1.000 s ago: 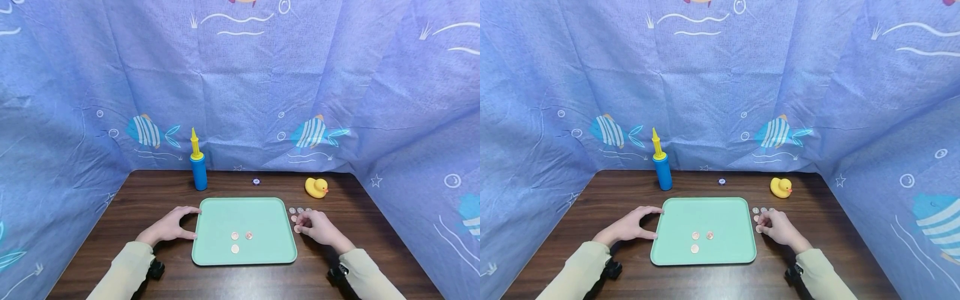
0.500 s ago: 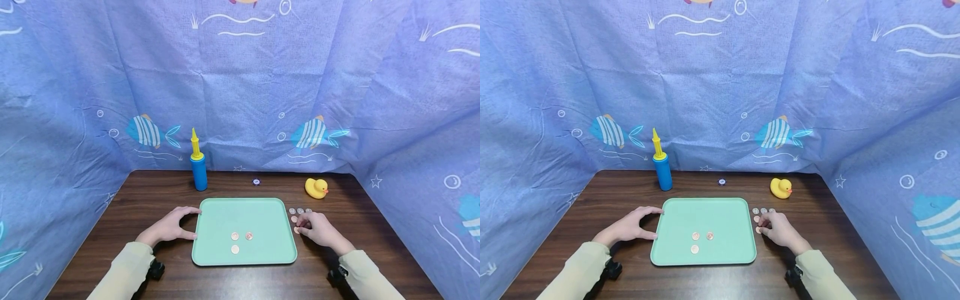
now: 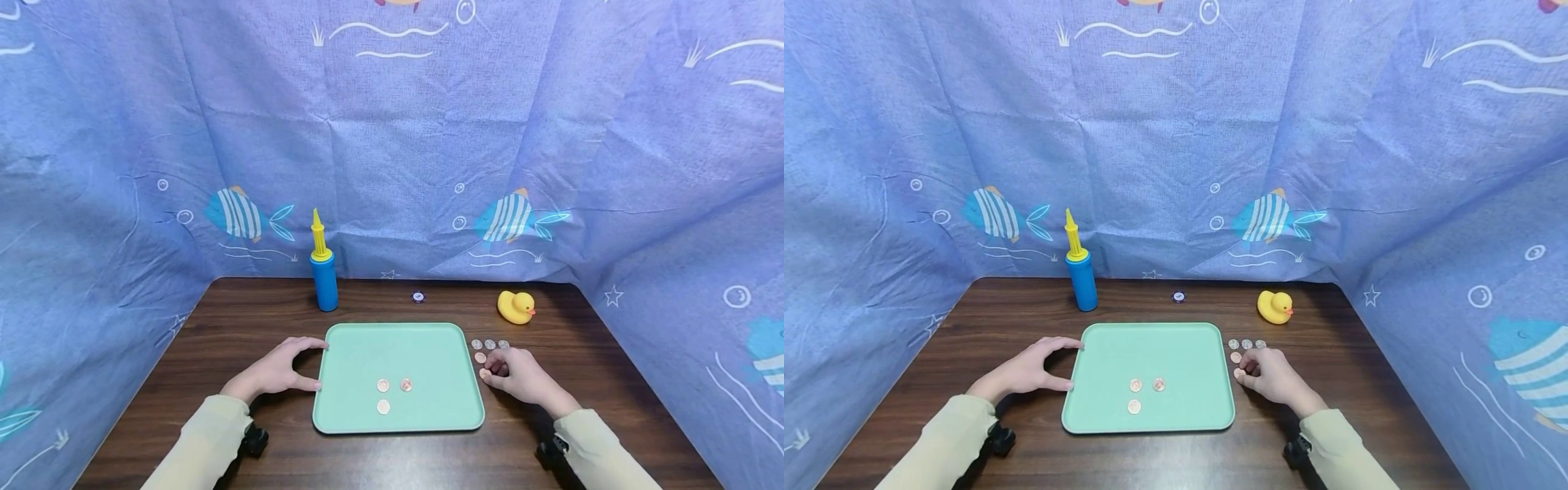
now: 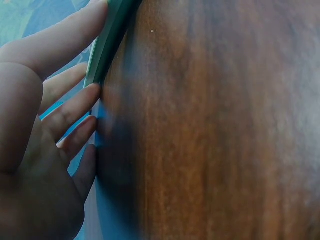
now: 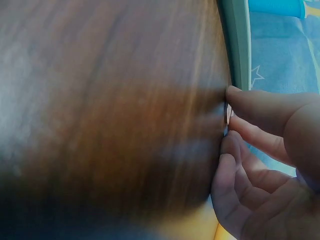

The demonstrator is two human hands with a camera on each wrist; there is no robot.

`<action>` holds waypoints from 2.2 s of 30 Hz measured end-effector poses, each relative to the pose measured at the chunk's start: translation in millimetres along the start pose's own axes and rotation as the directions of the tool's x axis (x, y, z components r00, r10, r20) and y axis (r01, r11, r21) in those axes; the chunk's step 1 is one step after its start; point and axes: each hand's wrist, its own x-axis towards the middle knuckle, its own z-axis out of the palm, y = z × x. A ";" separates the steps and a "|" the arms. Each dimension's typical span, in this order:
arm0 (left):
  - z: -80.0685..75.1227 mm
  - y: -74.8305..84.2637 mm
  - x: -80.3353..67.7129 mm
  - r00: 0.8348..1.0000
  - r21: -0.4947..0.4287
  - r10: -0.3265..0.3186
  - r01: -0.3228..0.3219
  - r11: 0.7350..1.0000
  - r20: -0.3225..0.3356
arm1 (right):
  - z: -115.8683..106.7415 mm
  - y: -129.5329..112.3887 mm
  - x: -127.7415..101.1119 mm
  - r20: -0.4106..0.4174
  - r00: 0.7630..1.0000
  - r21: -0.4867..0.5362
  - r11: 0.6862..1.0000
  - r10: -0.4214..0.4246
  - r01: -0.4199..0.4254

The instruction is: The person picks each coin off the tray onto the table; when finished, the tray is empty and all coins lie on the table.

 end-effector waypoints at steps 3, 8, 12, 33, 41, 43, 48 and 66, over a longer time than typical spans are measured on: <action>0.2 -0.1 -0.2 1.000 0.000 -0.002 0.002 1.000 0.003 | 0.3 -0.8 0.4 -0.004 1.000 -0.007 1.000 0.017 -0.017; -0.3 1.1 -1.0 1.000 0.011 0.018 -0.018 1.000 0.006 | 0.7 -0.8 0.8 -0.014 0.999 -0.017 0.999 0.032 -0.032; -0.7 0.9 -0.6 1.000 0.013 0.016 -0.016 1.000 0.007 | 0.6 -0.9 1.2 -0.020 0.999 -0.015 0.999 0.030 -0.030; -0.8 -0.4 -0.4 1.000 0.008 0.012 -0.012 1.000 0.005 | -3.2 -20.2 23.6 -0.038 0.995 0.144 0.985 -0.093 0.098; -1.0 0.1 -0.3 1.000 0.012 0.005 -0.005 1.000 0.006 | 7.1 -44.4 42.2 0.002 0.989 0.117 0.982 -0.149 0.148; -0.6 0.4 -0.2 1.000 0.010 0.005 -0.005 1.000 0.007 | 9.5 -50.5 45.8 0.018 0.986 0.122 0.979 -0.166 0.163; 0.2 0.8 0.2 1.000 0.007 0.010 -0.010 1.000 0.009 | 16.7 -65.3 53.3 0.078 0.976 0.135 0.972 -0.204 0.193; -0.8 -1.1 2.7 1.000 -0.001 0.007 -0.007 1.000 0.005 | 49.5 -113.5 72.8 0.260 0.908 0.082 0.944 -0.330 0.320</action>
